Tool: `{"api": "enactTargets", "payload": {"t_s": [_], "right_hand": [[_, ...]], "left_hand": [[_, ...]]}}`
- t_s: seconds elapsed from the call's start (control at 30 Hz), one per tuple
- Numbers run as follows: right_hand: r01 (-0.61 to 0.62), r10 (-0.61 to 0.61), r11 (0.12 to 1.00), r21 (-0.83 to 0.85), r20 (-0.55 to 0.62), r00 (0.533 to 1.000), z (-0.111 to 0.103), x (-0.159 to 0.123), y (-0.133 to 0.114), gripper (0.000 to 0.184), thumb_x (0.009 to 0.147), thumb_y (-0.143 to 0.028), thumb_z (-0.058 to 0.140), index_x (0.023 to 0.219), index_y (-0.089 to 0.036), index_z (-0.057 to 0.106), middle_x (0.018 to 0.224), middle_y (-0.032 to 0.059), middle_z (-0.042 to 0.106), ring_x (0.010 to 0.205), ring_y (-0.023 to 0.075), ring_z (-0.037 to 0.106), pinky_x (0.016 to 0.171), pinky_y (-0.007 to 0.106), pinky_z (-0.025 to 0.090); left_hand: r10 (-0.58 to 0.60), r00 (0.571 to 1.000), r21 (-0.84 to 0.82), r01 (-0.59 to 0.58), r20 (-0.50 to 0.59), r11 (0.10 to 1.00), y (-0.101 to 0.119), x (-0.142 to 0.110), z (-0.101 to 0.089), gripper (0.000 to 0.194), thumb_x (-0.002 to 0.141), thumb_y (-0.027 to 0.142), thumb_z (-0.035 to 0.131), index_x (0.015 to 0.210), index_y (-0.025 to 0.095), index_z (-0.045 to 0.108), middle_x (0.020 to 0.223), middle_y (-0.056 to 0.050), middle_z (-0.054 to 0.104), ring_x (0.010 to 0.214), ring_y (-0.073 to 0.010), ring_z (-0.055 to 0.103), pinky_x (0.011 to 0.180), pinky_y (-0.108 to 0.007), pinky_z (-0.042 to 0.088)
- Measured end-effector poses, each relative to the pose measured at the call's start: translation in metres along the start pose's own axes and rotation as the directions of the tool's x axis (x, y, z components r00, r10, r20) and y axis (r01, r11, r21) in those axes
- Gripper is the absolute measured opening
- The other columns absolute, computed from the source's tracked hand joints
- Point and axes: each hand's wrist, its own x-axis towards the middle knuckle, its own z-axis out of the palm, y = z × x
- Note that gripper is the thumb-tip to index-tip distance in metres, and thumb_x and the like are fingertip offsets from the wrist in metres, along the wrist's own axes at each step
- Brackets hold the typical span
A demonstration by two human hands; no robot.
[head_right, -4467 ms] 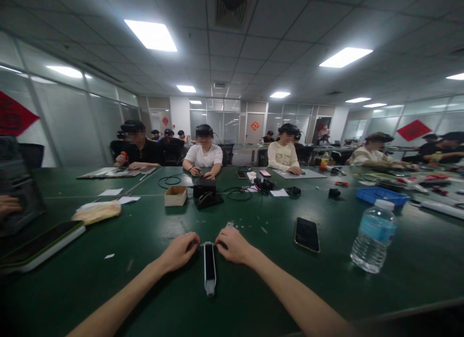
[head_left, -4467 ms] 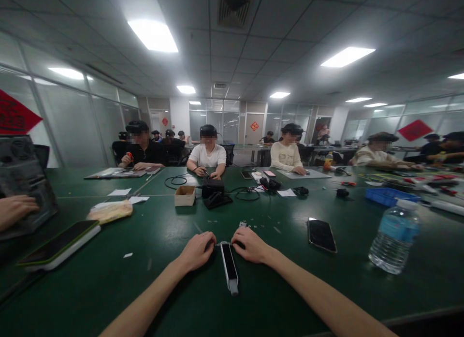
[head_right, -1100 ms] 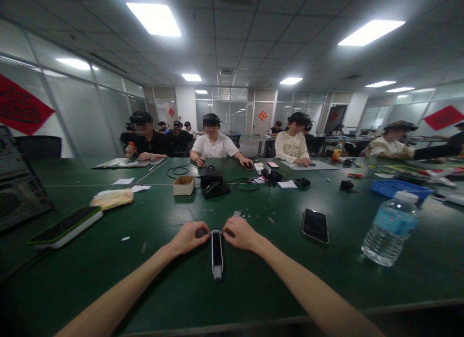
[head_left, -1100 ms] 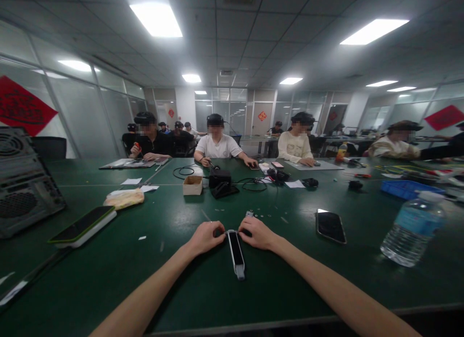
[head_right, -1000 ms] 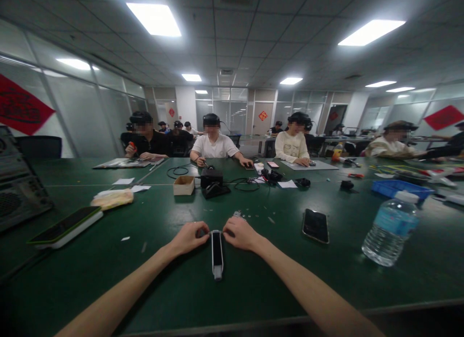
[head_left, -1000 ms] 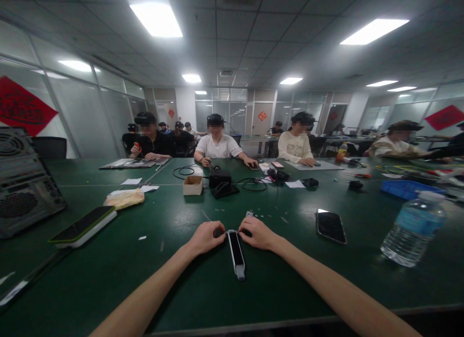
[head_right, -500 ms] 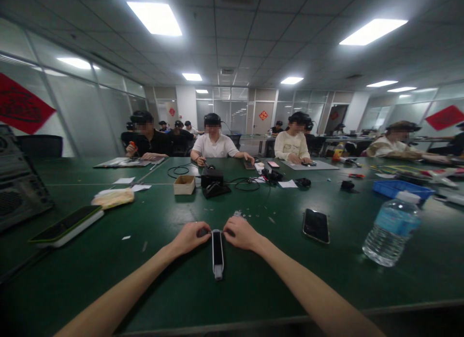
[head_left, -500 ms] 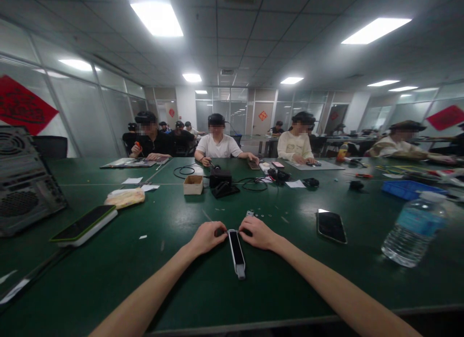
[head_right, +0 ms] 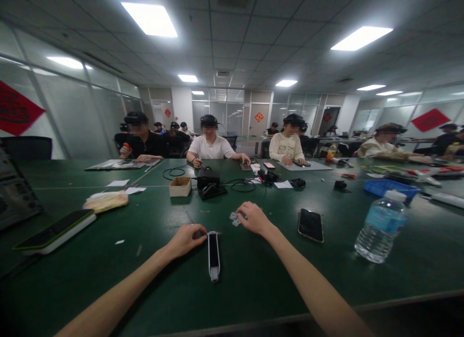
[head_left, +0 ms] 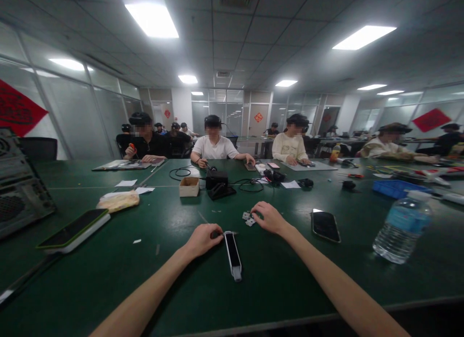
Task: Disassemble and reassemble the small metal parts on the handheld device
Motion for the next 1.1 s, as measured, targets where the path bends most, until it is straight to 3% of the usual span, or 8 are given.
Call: {"api": "enactTargets", "payload": {"t_s": [0.17,0.27,0.37,0.5,0.67,0.87,1.0,1.1], "right_hand": [[-0.187,0.191,0.972,-0.141,0.013,0.982,-0.007,-0.013,0.054,0.017,0.087,-0.018,0.049,0.092,-0.016,0.065,0.096,0.0087,0.063,0.092,0.0202,0.056,0.084,0.032,0.043],[-0.236,0.251,0.956,-0.174,0.071,0.965,-0.005,-0.019,0.067,0.018,0.086,-0.018,0.050,0.092,-0.016,0.067,0.095,0.0092,0.063,0.093,0.0207,0.056,0.084,0.032,0.043],[-0.226,0.242,0.963,-0.145,0.105,0.965,0.003,-0.019,0.061,0.019,0.087,-0.022,0.051,0.098,-0.017,0.066,0.098,0.0093,0.062,0.095,0.0208,0.055,0.085,0.032,0.043],[-0.149,0.157,0.986,-0.071,0.113,0.981,0.016,-0.011,0.033,0.025,0.089,-0.027,0.051,0.110,-0.019,0.062,0.105,0.0090,0.061,0.099,0.0213,0.052,0.086,0.035,0.042],[-0.035,0.036,0.999,-0.010,0.137,0.990,0.026,-0.004,0.006,0.029,0.089,-0.017,0.048,0.115,-0.020,0.061,0.109,0.0087,0.060,0.102,0.0212,0.050,0.088,0.036,0.040],[-0.008,0.008,1.000,0.000,0.110,0.994,0.027,-0.006,0.012,0.032,0.089,-0.015,0.047,0.117,-0.022,0.059,0.111,0.0079,0.059,0.105,0.0212,0.048,0.088,0.038,0.039],[-0.030,0.031,1.000,-0.009,0.113,0.993,0.023,-0.005,0.017,0.015,0.089,-0.022,0.052,0.097,-0.019,0.065,0.103,0.0068,0.061,0.102,0.0220,0.049,0.086,0.038,0.039],[-0.046,0.046,0.999,0.016,0.028,0.999,0.016,-0.003,0.021,0.013,0.089,-0.022,0.051,0.087,-0.016,0.063,0.095,0.0070,0.062,0.095,0.0210,0.052,0.083,0.036,0.040]], "left_hand": [[0.007,1.000,-0.002,-0.007,0.008,1.000,-0.001,0.001,0.000,0.024,0.086,0.034,0.052,0.098,0.020,0.067,0.086,-0.002,0.066,0.074,-0.0152,0.058,0.066,-0.023,0.041],[0.006,1.000,0.000,-0.006,0.015,1.000,-0.002,0.002,0.001,0.023,0.086,0.034,0.052,0.097,0.020,0.067,0.087,-0.002,0.066,0.074,-0.0153,0.059,0.067,-0.023,0.042],[0.011,1.000,-0.005,-0.010,0.012,1.000,-0.003,0.002,0.002,0.024,0.086,0.035,0.052,0.098,0.020,0.067,0.089,-0.002,0.067,0.075,-0.0155,0.059,0.068,-0.024,0.042],[0.004,1.000,-0.001,-0.004,0.017,1.000,-0.002,0.002,0.001,0.025,0.086,0.036,0.052,0.099,0.020,0.067,0.088,-0.002,0.066,0.074,-0.0153,0.058,0.067,-0.024,0.042],[-0.005,1.000,-0.004,0.005,0.021,1.000,-0.001,0.001,0.000,0.024,0.086,0.036,0.052,0.098,0.020,0.066,0.087,-0.002,0.066,0.075,-0.0152,0.057,0.068,-0.024,0.041],[0.013,1.000,-0.031,-0.013,0.019,0.999,-0.002,0.000,0.000,0.025,0.087,0.036,0.052,0.099,0.020,0.066,0.089,-0.002,0.065,0.075,-0.0154,0.058,0.066,-0.024,0.041],[0.015,1.000,-0.018,-0.015,0.015,1.000,-0.002,0.000,0.000,0.024,0.087,0.035,0.053,0.099,0.020,0.066,0.087,-0.001,0.065,0.075,-0.0149,0.057,0.067,-0.024,0.041],[0.015,1.000,-0.025,-0.015,0.021,1.000,-0.001,0.000,0.000,0.024,0.087,0.035,0.053,0.100,0.020,0.066,0.090,-0.001,0.065,0.076,-0.0149,0.058,0.067,-0.023,0.041]]}}
